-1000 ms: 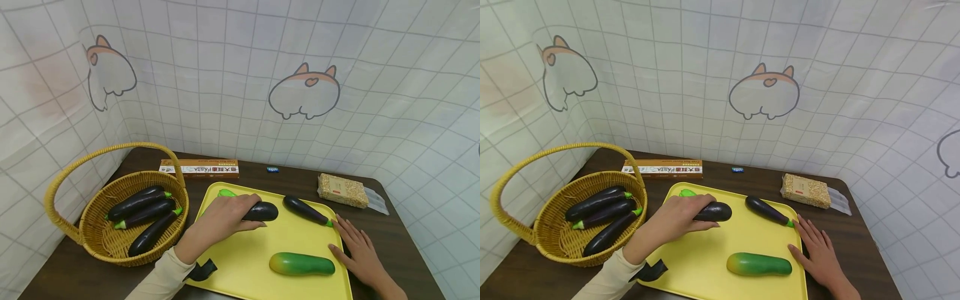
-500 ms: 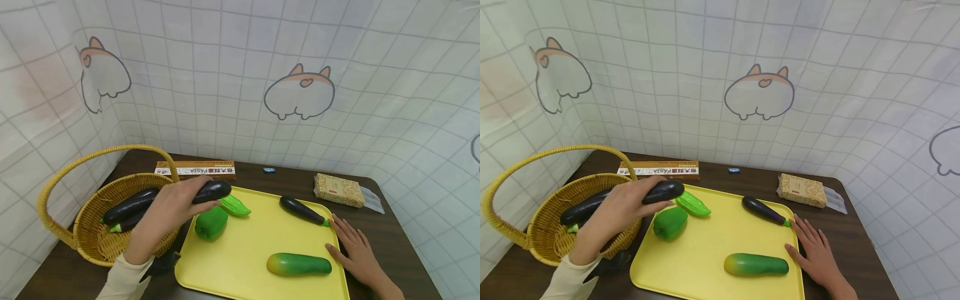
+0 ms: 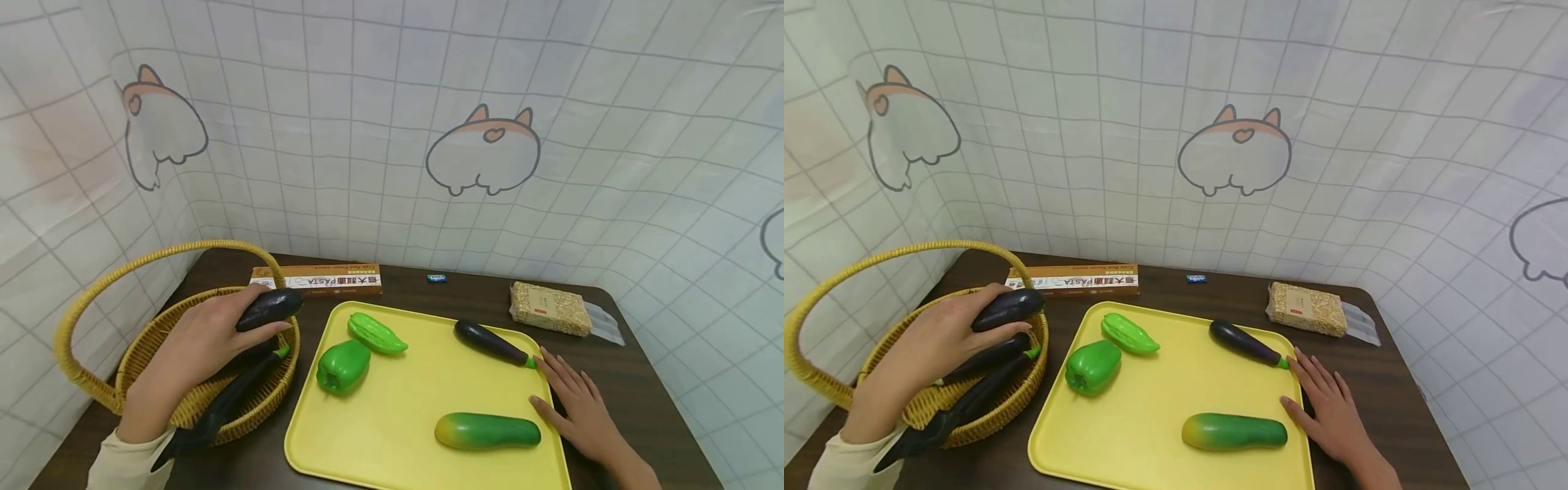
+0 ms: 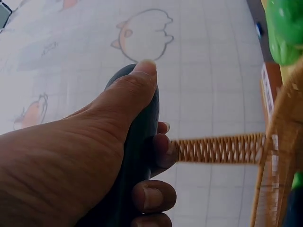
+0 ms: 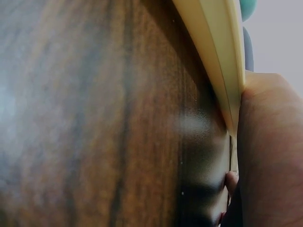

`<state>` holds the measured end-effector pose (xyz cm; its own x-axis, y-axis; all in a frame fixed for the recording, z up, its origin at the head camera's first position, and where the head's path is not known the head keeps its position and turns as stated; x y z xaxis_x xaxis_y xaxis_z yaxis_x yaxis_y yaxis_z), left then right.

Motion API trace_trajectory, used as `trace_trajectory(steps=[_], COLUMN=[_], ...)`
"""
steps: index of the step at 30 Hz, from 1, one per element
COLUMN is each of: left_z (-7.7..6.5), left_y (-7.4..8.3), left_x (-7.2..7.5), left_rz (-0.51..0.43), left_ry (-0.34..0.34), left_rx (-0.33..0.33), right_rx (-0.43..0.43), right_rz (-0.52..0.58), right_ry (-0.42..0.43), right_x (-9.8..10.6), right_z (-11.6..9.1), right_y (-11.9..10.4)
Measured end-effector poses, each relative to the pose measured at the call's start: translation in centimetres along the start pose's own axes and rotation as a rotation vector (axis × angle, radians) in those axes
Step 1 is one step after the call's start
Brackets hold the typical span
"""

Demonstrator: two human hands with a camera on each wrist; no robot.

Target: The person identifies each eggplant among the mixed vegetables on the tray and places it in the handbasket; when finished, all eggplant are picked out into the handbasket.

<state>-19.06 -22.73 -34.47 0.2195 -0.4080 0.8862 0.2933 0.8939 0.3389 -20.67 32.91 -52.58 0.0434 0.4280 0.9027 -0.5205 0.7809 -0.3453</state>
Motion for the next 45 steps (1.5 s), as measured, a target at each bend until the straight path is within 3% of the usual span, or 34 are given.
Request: trace_trajectory(steps=[5,13,18,23,26,30,34,45], left_z=[-0.6,-0.9,-0.8,-0.7,-0.7,-0.8,-1.3,-2.0], left_y=[-1.3,-3.7,-5.5,-6.1,-6.0,-6.2,-6.9,-7.2], left_x=[1.1,1.0,0.5,-0.3,-1.0,-2.3,-3.6,-5.4], left_rz=[0.041,0.029,0.048,0.101,0.128,0.087,0.06,0.092], left_ry=[0.039,0.012,-0.057,-0.11,-0.109,-0.153,-0.223,-0.281], left_rx=[-0.002,0.043,0.093,0.13,0.1,0.066,0.096,0.101], right_rx=[-0.006,-0.01,-0.012,-0.007,-0.007,-0.008,-0.008,-0.003], right_rz=[0.002,0.004,0.002,0.001,0.001,0.001,0.003,-0.011], right_ry=[-0.012,-0.01,-0.013,-0.006,-0.003,-0.005,-0.004,0.003], right_x=[0.0,0.2,0.0,0.3,0.4,0.2,0.1,0.2], right_z=[0.0,-0.1,-0.1,0.0,0.0,0.0,-0.1,-0.1], right_y=[0.0,-0.1,0.1,0.0,0.0,0.0,0.0,-0.1])
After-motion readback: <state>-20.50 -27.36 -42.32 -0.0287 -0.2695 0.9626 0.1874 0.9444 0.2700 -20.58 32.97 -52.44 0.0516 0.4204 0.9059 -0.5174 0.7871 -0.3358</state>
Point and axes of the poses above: each hand's wrist, its own z-axis towards the middle knuckle, its own x-axis out of the back of the hand, y = z × x, the point moved 8 cm from there along z, towards the middle knuckle, and after that the axes turned 7 degrees about x, right-handed, at the moved point
